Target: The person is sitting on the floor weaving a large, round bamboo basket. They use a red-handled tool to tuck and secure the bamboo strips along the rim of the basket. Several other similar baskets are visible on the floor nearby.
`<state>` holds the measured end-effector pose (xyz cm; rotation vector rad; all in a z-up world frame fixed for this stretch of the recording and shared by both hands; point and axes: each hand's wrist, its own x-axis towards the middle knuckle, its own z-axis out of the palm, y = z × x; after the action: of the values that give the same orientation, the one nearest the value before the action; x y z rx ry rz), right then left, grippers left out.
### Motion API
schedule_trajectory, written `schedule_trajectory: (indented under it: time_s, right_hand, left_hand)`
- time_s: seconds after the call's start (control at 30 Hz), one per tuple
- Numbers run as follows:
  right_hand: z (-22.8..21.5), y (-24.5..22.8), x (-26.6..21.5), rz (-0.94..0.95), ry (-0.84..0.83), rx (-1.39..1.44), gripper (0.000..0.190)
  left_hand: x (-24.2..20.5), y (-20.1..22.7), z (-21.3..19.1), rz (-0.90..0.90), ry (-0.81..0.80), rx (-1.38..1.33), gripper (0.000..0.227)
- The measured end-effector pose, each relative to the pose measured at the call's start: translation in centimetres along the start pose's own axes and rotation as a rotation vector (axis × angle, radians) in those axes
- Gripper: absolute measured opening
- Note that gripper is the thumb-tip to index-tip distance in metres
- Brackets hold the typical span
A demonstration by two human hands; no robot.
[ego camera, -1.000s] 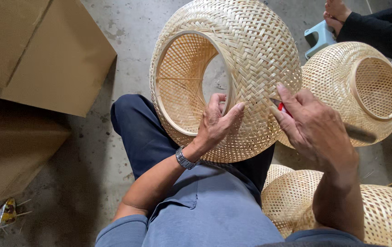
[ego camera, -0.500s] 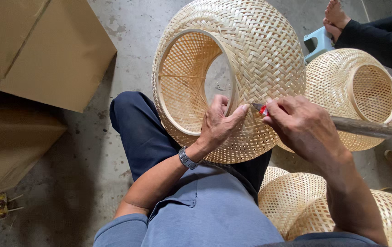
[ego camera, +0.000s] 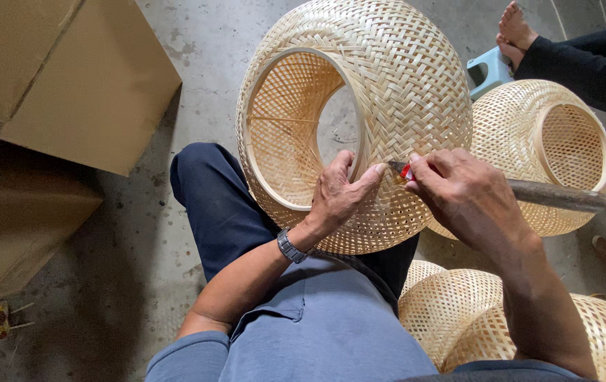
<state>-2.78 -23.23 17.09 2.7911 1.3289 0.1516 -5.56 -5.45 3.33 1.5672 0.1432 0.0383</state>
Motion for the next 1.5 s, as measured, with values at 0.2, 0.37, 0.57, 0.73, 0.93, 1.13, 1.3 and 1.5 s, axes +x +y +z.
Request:
schedule_trajectory:
  time_s: [0.2,0.37,0.57,0.73,0.93,1.13,1.3,1.5]
  right_hand:
    - [-0.1,-0.9,-0.1,0.045,-0.026,-0.111,0.041]
    - [0.3,-0.8,0.1,0.027,0.033,-0.101,0.039]
    - [0.7,-1.0,-0.3,0.048,0.031,-0.131,0.039]
    - [-0.3,-1.0,-0.8,0.078,0.032,-0.112,0.038]
    - [0.4,0.0,-1.4,0.159,0.123,0.080,0.035]
    - [5.7,7.1,-3.2,0.472,0.280,0.246,0.058]
    - [7.9,14.5,-1.5,0.676,0.266,0.670,0.099]
    - [7.8,15.1,0.2,0.739,0.129,1.124,0.095]
  left_hand:
    - [0.0,-0.3,0.2,0.008,0.014,0.033,0.040]
    - [-0.1,0.0,0.0,-0.008,0.003,0.004,0.037]
    - [0.1,-0.3,0.0,-0.005,0.006,-0.007,0.039]
    - [0.5,-0.8,-0.1,-0.027,0.023,0.053,0.043]
    - [0.4,-1.0,-0.1,-0.015,0.046,0.107,0.043]
    - [-0.1,-0.4,-0.4,0.009,0.013,0.036,0.038]
    - [-1.2,0.1,-0.5,0.052,-0.058,-0.020,0.035]
    - [-1.8,-0.1,-0.6,0.452,-0.083,0.296,0.028]
